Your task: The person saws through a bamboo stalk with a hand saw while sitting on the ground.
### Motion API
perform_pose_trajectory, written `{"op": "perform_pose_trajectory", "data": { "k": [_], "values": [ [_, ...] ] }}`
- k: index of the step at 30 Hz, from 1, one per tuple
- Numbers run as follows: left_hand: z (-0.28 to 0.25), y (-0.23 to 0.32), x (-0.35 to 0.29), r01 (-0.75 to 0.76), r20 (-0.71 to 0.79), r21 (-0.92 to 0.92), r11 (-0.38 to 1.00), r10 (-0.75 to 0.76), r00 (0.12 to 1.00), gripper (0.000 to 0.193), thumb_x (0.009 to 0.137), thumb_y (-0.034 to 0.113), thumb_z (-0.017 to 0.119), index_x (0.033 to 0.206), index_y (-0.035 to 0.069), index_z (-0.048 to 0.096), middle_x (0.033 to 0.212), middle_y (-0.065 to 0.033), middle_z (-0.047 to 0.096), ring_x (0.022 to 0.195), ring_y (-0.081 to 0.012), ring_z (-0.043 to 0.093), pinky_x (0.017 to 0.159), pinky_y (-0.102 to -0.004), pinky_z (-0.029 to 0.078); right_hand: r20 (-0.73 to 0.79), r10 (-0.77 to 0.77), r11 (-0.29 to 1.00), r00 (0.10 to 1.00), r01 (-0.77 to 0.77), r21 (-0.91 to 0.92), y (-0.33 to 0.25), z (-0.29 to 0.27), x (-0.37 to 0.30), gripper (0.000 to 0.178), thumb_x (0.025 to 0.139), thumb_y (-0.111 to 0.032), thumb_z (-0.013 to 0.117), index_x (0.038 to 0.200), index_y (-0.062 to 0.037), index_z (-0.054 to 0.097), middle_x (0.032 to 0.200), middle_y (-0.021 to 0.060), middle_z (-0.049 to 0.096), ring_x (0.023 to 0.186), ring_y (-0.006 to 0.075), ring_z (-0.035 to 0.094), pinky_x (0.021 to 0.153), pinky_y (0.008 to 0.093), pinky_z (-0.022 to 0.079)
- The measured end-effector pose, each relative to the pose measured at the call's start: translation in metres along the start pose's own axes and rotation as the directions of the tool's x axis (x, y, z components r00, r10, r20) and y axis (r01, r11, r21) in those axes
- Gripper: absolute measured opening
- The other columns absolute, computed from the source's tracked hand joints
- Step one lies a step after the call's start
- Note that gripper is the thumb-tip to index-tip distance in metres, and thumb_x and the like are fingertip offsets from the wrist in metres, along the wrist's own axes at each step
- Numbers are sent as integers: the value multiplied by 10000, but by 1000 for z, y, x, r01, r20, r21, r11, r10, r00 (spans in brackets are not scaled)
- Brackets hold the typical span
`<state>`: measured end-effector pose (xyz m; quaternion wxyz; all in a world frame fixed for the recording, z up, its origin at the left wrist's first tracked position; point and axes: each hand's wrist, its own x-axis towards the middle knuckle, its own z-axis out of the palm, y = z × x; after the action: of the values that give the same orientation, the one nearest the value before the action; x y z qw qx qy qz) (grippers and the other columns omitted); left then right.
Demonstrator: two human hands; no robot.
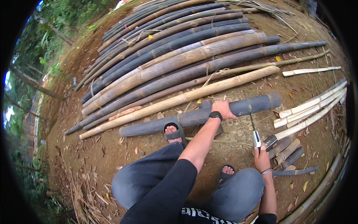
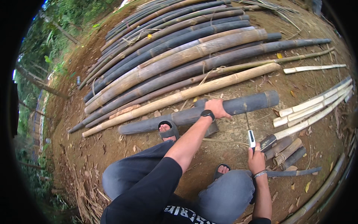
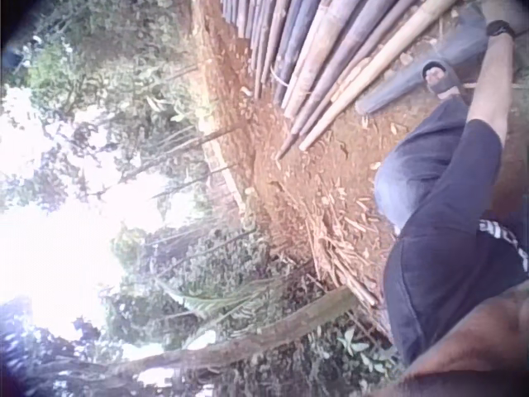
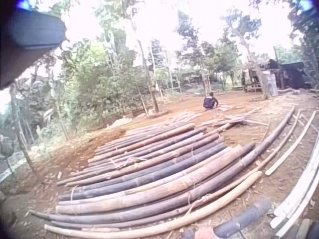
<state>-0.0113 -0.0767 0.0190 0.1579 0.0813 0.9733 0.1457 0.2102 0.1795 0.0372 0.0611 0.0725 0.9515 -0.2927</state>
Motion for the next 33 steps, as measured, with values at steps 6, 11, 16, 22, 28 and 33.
{"op": "perform_pose_trajectory", "data": {
  "k": [6, 11, 16, 22, 28, 33],
  "values": [
    [12, 31, -10, 75, -44, -81, 994, -79, 996, 847, 525, 685, 872, 1046, 28, 746, 1020, -190, 764, 975, -317, 745, 851, -426, 605, 95, 69, 983, 993, -84, 165, 19, -21, 12, 323, 1048, -227, 552, 1308, -38, 520, 852, 303, 678, 827, 534, 647, 703, 565, 501],
    [9, 28, -1, 23, -28, -98, 995, -25, 999, 880, 531, 717, 856, 1054, 19, 737, 1004, -198, 763, 967, -332, 743, 860, -433, 594, 58, 50, 990, 997, -57, 127, 10, -28, 17, 317, 1044, -197, 547, 1295, -5, 525, 854, 321, 671, 842, 525, 659, 699, 575, 492],
    [15, 21, 11, -85, -123, -128, 988, 69, 990, 922, 581, 771, 804, 1093, 9, 713, 994, -221, 757, 967, -369, 735, 865, -457, 577, -20, 15, 991, 1000, -12, 132, -8, -21, 24, 367, 1036, -160, 555, 1348, 24, 497, 910, 360, 660, 897, 547, 648, 723, 574, 494],
    [19, 17, 12, -85, -102, -82, 993, 77, 992, 956, 602, 748, 803, 1204, 19, 661, 1032, -214, 748, 989, -360, 727, 855, -479, 566, -108, -60, 992, 992, 71, 106, 8, -1, 22, 338, 1052, -181, 539, 1325, 16, 509, 878, 304, 669, 851, 538, 647, 683, 562, 473],
    [18, 13, 0, -121, -107, -86, 989, 111, 988, 882, 602, 579, 858, 1203, -16, 608, 1062, -221, 726, 984, -351, 728, 849, -449, 589, -89, -38, 988, 995, 51, 146, 26, 25, 5, 366, 1063, -168, 530, 1379, 9, 487, 840, 257, 648, 785, 443, 657, 694, 493, 488],
    [24, 17, 0, -156, -152, -53, 986, 146, 978, 847, 566, 543, 885, 1149, -9, 616, 1054, -219, 719, 977, -356, 723, 875, -442, 579, -147, 7, 993, 989, 11, 119, 25, 41, -5, 384, 1048, -153, 550, 1393, 2, 481, 912, 279, 664, 825, 483, 656, 692, 512, 491]
  ]
}}
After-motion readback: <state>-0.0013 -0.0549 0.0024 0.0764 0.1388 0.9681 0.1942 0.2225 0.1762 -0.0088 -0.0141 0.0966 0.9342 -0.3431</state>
